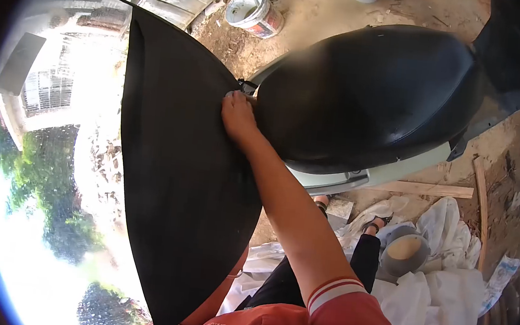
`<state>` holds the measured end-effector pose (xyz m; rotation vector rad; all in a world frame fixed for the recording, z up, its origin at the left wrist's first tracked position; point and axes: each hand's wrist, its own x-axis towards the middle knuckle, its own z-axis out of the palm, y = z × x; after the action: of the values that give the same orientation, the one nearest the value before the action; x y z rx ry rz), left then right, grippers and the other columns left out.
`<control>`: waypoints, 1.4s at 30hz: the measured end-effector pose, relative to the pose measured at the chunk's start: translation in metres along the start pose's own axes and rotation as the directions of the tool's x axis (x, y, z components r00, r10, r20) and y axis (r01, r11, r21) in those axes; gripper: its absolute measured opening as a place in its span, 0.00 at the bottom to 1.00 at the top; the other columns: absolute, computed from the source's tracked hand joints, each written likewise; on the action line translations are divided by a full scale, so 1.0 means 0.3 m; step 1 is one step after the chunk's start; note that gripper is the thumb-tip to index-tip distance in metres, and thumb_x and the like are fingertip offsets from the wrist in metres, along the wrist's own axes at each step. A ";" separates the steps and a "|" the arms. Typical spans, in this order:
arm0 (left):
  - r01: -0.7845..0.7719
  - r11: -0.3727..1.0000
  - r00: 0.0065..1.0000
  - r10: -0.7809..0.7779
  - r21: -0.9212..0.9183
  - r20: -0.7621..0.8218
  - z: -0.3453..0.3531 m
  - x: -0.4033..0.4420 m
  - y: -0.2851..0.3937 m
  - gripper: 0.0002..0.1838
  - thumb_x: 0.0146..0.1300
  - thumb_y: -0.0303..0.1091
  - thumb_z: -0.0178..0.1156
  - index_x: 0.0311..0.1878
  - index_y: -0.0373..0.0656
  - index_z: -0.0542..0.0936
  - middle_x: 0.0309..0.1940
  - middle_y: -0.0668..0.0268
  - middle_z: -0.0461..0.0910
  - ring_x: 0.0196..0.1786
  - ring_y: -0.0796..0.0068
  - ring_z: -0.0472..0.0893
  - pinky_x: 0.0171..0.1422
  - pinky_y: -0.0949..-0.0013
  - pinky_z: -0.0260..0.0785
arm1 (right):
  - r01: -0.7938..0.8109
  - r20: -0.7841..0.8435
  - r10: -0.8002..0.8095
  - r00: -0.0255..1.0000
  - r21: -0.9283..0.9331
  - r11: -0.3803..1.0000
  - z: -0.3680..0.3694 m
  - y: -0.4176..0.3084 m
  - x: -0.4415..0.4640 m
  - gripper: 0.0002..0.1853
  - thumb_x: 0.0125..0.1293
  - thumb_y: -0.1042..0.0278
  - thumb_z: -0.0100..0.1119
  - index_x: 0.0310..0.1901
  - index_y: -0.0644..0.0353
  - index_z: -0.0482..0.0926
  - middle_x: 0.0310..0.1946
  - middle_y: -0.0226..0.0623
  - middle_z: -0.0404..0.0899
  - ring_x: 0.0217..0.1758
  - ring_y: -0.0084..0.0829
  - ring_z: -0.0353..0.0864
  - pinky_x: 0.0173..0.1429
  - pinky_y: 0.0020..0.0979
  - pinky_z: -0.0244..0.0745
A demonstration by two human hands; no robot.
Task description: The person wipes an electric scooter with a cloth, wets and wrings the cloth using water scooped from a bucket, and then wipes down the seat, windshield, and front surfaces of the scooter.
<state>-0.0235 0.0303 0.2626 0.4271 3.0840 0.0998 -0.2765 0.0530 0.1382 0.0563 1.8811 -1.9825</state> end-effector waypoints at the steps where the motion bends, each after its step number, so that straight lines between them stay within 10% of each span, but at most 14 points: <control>1: -0.007 1.000 1.000 0.007 0.008 0.003 0.000 -0.002 0.005 0.15 0.63 0.29 0.60 0.52 0.35 0.76 0.46 0.59 0.79 0.47 0.69 0.80 0.57 0.67 0.70 | 0.004 0.004 -0.004 1.000 0.004 1.000 0.033 0.046 0.017 0.27 0.72 0.59 0.35 0.64 0.71 0.63 0.64 0.60 0.64 0.70 0.55 0.61 0.73 0.43 0.55; 4: -0.031 0.999 0.999 0.030 0.044 0.019 -0.007 -0.029 0.015 0.15 0.63 0.29 0.60 0.52 0.35 0.77 0.46 0.59 0.79 0.47 0.69 0.80 0.58 0.67 0.70 | 0.173 0.005 -0.221 0.975 0.602 0.779 0.078 0.128 -0.029 0.27 0.72 0.62 0.32 0.66 0.68 0.62 0.69 0.55 0.59 0.75 0.47 0.54 0.76 0.37 0.48; 8: -0.049 0.994 0.997 0.042 0.101 0.067 -0.026 -0.080 0.039 0.15 0.63 0.29 0.60 0.51 0.35 0.77 0.46 0.58 0.79 0.48 0.68 0.79 0.58 0.66 0.69 | 0.187 0.109 -0.413 0.904 0.769 0.611 -0.043 0.049 -0.263 0.27 0.73 0.60 0.34 0.71 0.61 0.60 0.74 0.42 0.53 0.79 0.30 0.45 0.77 0.26 0.40; 11: -0.064 0.990 0.994 0.052 0.129 0.094 -0.029 -0.109 0.050 0.14 0.63 0.29 0.60 0.51 0.35 0.77 0.46 0.58 0.79 0.48 0.68 0.79 0.59 0.66 0.69 | 0.241 0.063 -0.442 0.895 0.766 0.596 0.032 0.045 -0.019 0.28 0.73 0.59 0.33 0.71 0.63 0.59 0.74 0.42 0.53 0.78 0.31 0.47 0.77 0.28 0.41; 16: -0.070 0.983 0.992 0.051 0.171 0.112 -0.034 -0.117 0.048 0.14 0.63 0.29 0.61 0.51 0.35 0.78 0.46 0.58 0.79 0.48 0.67 0.79 0.59 0.66 0.69 | 0.335 0.110 -0.347 0.932 0.111 0.936 0.043 -0.007 0.405 0.26 0.71 0.64 0.36 0.67 0.65 0.63 0.65 0.42 0.68 0.69 0.34 0.64 0.73 0.30 0.56; 21: -0.076 0.976 0.992 0.053 0.205 0.117 -0.031 -0.124 0.049 0.14 0.63 0.29 0.61 0.50 0.35 0.78 0.47 0.58 0.79 0.49 0.67 0.79 0.60 0.65 0.68 | -0.209 0.347 -0.227 0.910 0.857 0.472 0.045 -0.079 0.326 0.23 0.69 0.64 0.41 0.60 0.64 0.73 0.58 0.41 0.76 0.60 0.31 0.74 0.61 0.29 0.67; 23: -0.077 0.974 0.992 0.054 0.214 0.114 -0.036 -0.125 0.052 0.14 0.63 0.29 0.61 0.50 0.35 0.78 0.47 0.57 0.79 0.49 0.67 0.79 0.60 0.65 0.68 | 0.132 0.259 -0.396 0.881 0.669 0.731 -0.036 -0.185 0.130 0.23 0.66 0.67 0.44 0.61 0.61 0.74 0.53 0.35 0.79 0.52 0.24 0.76 0.55 0.27 0.69; 26: -0.082 0.971 0.992 0.058 0.225 0.112 -0.033 -0.122 0.056 0.13 0.63 0.29 0.61 0.50 0.35 0.79 0.47 0.57 0.79 0.49 0.67 0.79 0.60 0.65 0.68 | 0.657 0.227 -0.770 0.597 0.412 0.631 -0.019 -0.319 -0.291 0.27 0.59 0.77 0.45 0.63 0.60 0.72 0.56 0.40 0.77 0.59 0.38 0.75 0.67 0.32 0.64; 29: -0.074 0.971 0.993 0.052 0.226 0.101 -0.038 -0.122 0.055 0.13 0.63 0.29 0.61 0.50 0.35 0.79 0.47 0.57 0.79 0.49 0.66 0.79 0.61 0.64 0.68 | 0.796 0.075 -0.832 0.550 0.255 0.549 0.059 -0.327 -0.364 0.31 0.60 0.80 0.47 0.67 0.52 0.67 0.57 0.44 0.75 0.63 0.39 0.72 0.70 0.33 0.60; 31: -0.077 0.972 0.994 0.058 0.223 0.089 -0.042 -0.124 0.057 0.13 0.63 0.29 0.61 0.50 0.35 0.79 0.47 0.57 0.79 0.50 0.66 0.79 0.61 0.64 0.67 | 0.660 0.189 -0.800 0.569 0.475 0.582 0.065 -0.374 -0.189 0.27 0.61 0.82 0.45 0.63 0.54 0.70 0.56 0.44 0.76 0.58 0.34 0.77 0.67 0.31 0.63; 36: -0.069 0.976 0.995 0.053 0.208 0.082 -0.047 -0.139 0.072 0.13 0.64 0.29 0.61 0.49 0.35 0.79 0.47 0.57 0.79 0.50 0.66 0.78 0.61 0.64 0.67 | 0.895 -0.191 -0.883 0.429 0.224 0.386 0.236 -0.440 0.341 0.16 0.52 0.83 0.47 0.40 0.58 0.80 0.41 0.45 0.80 0.47 0.49 0.77 0.52 0.41 0.73; 39: -0.060 0.980 0.996 0.047 0.191 0.074 -0.052 -0.159 0.089 0.13 0.64 0.29 0.61 0.49 0.34 0.80 0.47 0.56 0.79 0.50 0.65 0.78 0.62 0.63 0.67 | 0.619 -0.068 -0.632 0.772 -0.146 0.772 0.226 -0.453 0.444 0.17 0.60 0.70 0.51 0.51 0.46 0.77 0.56 0.35 0.75 0.63 0.45 0.68 0.66 0.46 0.61; 42: -0.049 0.981 0.997 0.037 0.187 0.069 -0.058 -0.176 0.103 0.12 0.64 0.30 0.61 0.49 0.34 0.80 0.47 0.56 0.79 0.50 0.65 0.78 0.62 0.63 0.67 | 0.513 0.042 -0.516 0.855 -0.204 0.834 0.202 -0.404 0.377 0.19 0.67 0.59 0.44 0.59 0.42 0.75 0.62 0.32 0.71 0.67 0.45 0.66 0.67 0.57 0.57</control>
<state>0.0350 0.0445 0.2828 0.4930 3.0314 -0.2035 -0.4036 -0.0339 0.2246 -0.5584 2.2822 -2.0851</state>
